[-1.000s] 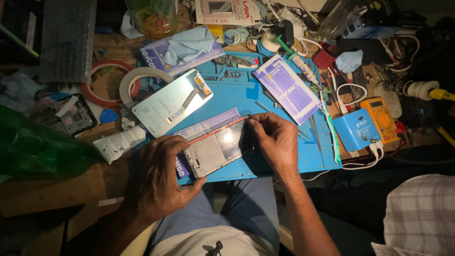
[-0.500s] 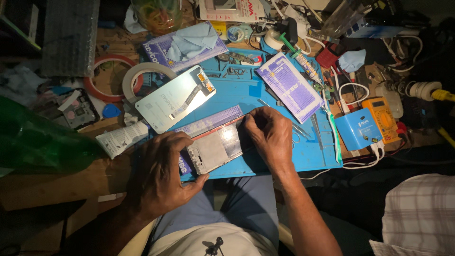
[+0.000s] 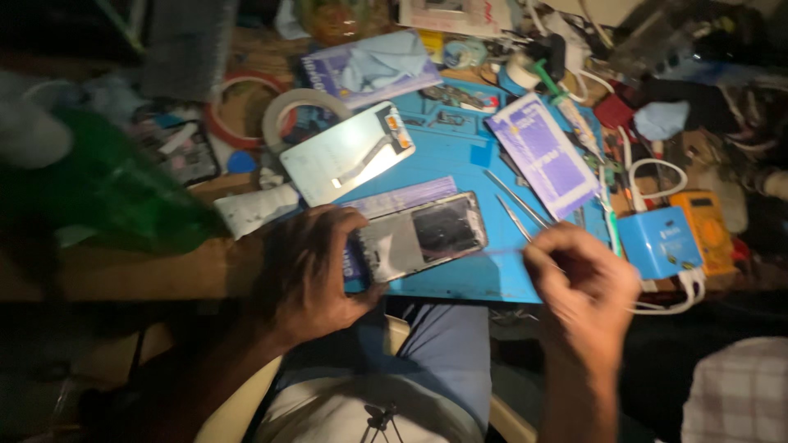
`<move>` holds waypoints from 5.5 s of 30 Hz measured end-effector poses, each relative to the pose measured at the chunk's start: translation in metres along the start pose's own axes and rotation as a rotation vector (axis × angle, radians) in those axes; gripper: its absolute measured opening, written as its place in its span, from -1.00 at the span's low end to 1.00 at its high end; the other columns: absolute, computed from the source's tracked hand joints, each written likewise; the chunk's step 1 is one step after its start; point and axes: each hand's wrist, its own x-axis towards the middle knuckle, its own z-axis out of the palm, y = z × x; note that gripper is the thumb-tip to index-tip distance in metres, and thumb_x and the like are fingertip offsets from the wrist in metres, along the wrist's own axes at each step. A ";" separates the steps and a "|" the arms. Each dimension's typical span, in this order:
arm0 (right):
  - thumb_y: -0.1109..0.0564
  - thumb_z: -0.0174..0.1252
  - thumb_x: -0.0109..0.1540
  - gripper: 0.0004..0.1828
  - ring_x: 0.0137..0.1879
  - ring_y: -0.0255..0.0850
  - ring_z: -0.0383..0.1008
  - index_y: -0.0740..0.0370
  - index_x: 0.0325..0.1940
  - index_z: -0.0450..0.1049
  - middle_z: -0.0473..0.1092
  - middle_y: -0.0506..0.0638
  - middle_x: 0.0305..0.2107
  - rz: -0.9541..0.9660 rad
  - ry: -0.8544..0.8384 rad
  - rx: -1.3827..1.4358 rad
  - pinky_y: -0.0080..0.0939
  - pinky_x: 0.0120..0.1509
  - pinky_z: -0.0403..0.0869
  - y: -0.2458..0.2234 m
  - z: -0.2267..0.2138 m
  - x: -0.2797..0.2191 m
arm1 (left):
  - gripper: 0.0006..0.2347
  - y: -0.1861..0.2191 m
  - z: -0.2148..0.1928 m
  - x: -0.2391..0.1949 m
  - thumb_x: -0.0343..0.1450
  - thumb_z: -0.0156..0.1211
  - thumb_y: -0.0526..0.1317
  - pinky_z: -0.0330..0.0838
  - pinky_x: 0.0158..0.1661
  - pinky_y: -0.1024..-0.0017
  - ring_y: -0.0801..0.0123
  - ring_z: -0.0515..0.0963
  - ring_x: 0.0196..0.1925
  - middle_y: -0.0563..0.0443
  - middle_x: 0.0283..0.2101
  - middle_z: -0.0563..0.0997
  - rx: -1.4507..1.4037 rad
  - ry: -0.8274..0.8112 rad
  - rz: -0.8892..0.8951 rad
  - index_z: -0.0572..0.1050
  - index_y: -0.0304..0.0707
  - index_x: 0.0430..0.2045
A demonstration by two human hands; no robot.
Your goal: The person removes a battery from a smartphone, tests another phone, then reassembles the first phone by placing the battery back and closing the case. They handle a battery, two smartphones, and a screwdriver on a cluttered workbench.
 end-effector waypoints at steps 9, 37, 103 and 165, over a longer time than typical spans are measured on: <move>0.41 0.29 0.14 -0.92 -0.37 -0.24 0.52 0.47 -0.29 0.64 0.54 0.14 -0.44 0.259 -0.489 -0.176 -0.24 -0.36 0.44 0.045 -0.116 -0.052 | -0.16 0.003 -0.003 0.000 0.04 0.63 0.04 0.22 0.13 -0.02 -0.12 0.40 0.19 -0.32 0.13 0.43 -0.058 -0.013 -0.086 0.28 -0.33 0.14; 0.17 0.22 0.22 -0.63 0.04 -0.10 0.59 0.19 0.13 0.58 0.47 0.10 0.19 -0.127 0.032 -0.702 -0.21 -0.36 0.53 0.033 -0.054 -0.003 | -0.36 -0.056 -0.011 0.076 0.06 0.56 -0.16 0.32 0.12 0.06 -0.13 0.48 0.11 -0.32 0.01 0.51 0.406 -0.114 -0.171 0.44 -0.38 0.01; -0.13 -0.18 0.44 -0.38 0.40 0.05 0.35 0.25 0.51 0.13 0.27 0.25 0.33 -0.010 -0.082 1.137 0.35 0.46 0.30 0.010 0.066 -0.006 | -0.38 0.028 0.054 0.058 0.24 0.43 -0.03 0.51 0.04 0.29 0.29 0.62 0.04 -0.11 -0.01 0.61 -1.235 -0.020 -0.516 0.39 -0.41 0.12; 0.32 0.41 0.05 -0.09 0.47 -0.05 0.26 0.24 0.40 0.12 0.27 0.16 0.31 -0.183 -0.407 -0.007 -0.01 0.59 0.19 0.019 -0.015 0.006 | -0.40 0.056 0.051 0.046 0.59 -0.18 0.17 -0.11 0.56 0.08 0.14 0.13 0.58 -0.10 0.53 0.15 -2.111 0.420 -0.012 0.01 -0.15 0.49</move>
